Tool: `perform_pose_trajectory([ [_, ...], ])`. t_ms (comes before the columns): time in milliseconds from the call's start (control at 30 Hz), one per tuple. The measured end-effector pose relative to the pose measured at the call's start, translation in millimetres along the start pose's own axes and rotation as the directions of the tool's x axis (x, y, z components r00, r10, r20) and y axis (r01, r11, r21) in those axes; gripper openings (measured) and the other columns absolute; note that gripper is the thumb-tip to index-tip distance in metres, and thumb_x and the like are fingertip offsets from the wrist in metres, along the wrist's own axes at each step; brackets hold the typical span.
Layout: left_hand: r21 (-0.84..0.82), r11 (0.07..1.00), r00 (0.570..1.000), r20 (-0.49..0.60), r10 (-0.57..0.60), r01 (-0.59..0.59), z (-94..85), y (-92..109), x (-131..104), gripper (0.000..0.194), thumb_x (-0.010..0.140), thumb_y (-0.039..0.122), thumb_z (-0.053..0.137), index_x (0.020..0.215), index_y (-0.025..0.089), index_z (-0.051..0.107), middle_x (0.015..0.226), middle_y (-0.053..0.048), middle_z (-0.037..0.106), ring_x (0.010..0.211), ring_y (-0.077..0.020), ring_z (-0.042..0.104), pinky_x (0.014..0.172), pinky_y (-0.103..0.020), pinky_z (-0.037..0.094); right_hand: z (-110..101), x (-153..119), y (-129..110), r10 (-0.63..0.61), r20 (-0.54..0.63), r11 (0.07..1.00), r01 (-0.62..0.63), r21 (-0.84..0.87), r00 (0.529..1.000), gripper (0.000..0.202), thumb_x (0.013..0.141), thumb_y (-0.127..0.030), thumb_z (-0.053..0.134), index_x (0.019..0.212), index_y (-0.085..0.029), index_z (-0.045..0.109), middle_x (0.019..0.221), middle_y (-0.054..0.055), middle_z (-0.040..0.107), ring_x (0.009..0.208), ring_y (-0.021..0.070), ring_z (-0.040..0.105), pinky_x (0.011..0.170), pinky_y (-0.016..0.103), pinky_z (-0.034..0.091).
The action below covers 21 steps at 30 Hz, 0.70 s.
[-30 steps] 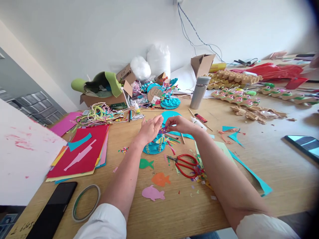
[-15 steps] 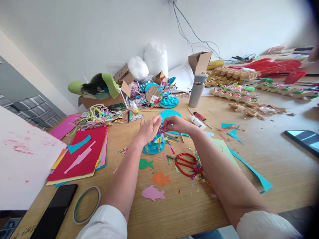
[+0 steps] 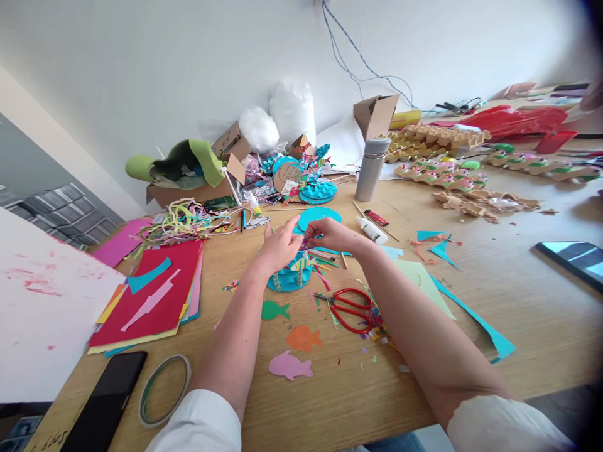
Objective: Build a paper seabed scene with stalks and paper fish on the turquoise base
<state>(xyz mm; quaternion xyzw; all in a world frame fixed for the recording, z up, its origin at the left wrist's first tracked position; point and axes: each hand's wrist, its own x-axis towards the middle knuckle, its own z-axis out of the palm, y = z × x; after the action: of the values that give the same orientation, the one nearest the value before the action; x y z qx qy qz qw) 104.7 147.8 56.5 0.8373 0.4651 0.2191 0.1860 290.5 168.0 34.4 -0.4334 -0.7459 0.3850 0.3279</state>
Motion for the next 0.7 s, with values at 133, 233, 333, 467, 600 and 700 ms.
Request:
perform_pose_trajectory([
  [133, 0.009, 1.000, 1.000, 0.008, 0.026, -0.026, 0.3, -0.9, -0.6, 0.066, 0.082, 0.011, 0.049, 0.146, 0.019, 0.035, 0.104, -0.007, 0.075, 0.123, -0.0246, 0.057, 0.118, -0.058, 0.004, 0.6, -0.2, -2.4, -0.002, -0.001, 0.999, 0.002, -0.039, 1.000, 0.007, 0.064, -0.023, 0.068, 0.070, -0.019, 0.064, 0.067, 0.000, 0.070, 0.066, 0.0164, 0.065, 0.064, 0.028, 0.050],
  [233, 0.015, 0.999, 0.999, 0.016, 0.029, -0.029, -0.1, -1.0, -1.0, 0.070, 0.079, 0.006, 0.049, 0.146, 0.018, 0.035, 0.104, -0.008, 0.075, 0.123, -0.0241, 0.057, 0.118, -0.059, 0.005, 1.4, 0.4, -3.1, 0.000, -0.008, 0.998, 0.000, -0.066, 1.000, 0.007, 0.064, -0.022, 0.067, 0.070, -0.019, 0.064, 0.068, 0.000, 0.070, 0.066, 0.0163, 0.065, 0.063, 0.028, 0.049],
  [333, 0.025, 0.999, 0.999, 0.024, 0.022, -0.023, 0.0, -1.5, -0.8, 0.072, 0.078, 0.004, 0.049, 0.146, 0.019, 0.034, 0.104, -0.006, 0.075, 0.120, -0.0222, 0.059, 0.118, -0.057, 0.005, 2.3, 1.4, -2.3, 0.010, -0.014, 0.996, -0.011, -0.093, 1.000, 0.009, 0.064, -0.023, 0.068, 0.071, -0.018, 0.064, 0.069, 0.001, 0.070, 0.065, 0.0162, 0.064, 0.063, 0.027, 0.049],
  [467, 0.036, 0.999, 0.999, 0.029, 0.019, -0.020, 0.9, -2.5, -0.4, 0.072, 0.078, 0.004, 0.049, 0.146, 0.021, 0.033, 0.102, -0.004, 0.076, 0.121, -0.0199, 0.059, 0.119, -0.055, 0.005, 3.1, 2.1, -0.6, 0.016, -0.008, 0.992, -0.017, -0.123, 1.000, 0.014, 0.065, -0.027, 0.070, 0.073, -0.017, 0.064, 0.070, 0.002, 0.070, 0.065, 0.0158, 0.063, 0.062, 0.026, 0.048],
  [600, 0.047, 0.999, 1.000, 0.009, 0.016, -0.016, 1.9, -2.4, 0.2, 0.073, 0.076, 0.003, 0.048, 0.146, 0.021, 0.035, 0.103, -0.004, 0.076, 0.119, -0.0193, 0.061, 0.119, -0.055, 0.007, 3.4, 2.4, 0.7, 0.006, -0.004, 0.992, -0.006, -0.127, 1.000, 0.017, 0.065, -0.029, 0.071, 0.073, -0.017, 0.064, 0.070, 0.002, 0.069, 0.065, 0.0152, 0.062, 0.061, 0.026, 0.047],
  [700, 0.052, 0.998, 1.000, -0.002, 0.019, -0.019, 2.8, -2.0, 0.5, 0.073, 0.075, 0.002, 0.049, 0.145, 0.020, 0.036, 0.100, -0.003, 0.076, 0.120, -0.0194, 0.060, 0.119, -0.055, 0.008, 3.7, 3.0, 2.3, 0.005, 0.003, 0.992, -0.004, -0.123, 1.000, 0.020, 0.065, -0.032, 0.073, 0.074, -0.017, 0.064, 0.070, 0.002, 0.069, 0.065, 0.0153, 0.061, 0.060, 0.026, 0.045],
])
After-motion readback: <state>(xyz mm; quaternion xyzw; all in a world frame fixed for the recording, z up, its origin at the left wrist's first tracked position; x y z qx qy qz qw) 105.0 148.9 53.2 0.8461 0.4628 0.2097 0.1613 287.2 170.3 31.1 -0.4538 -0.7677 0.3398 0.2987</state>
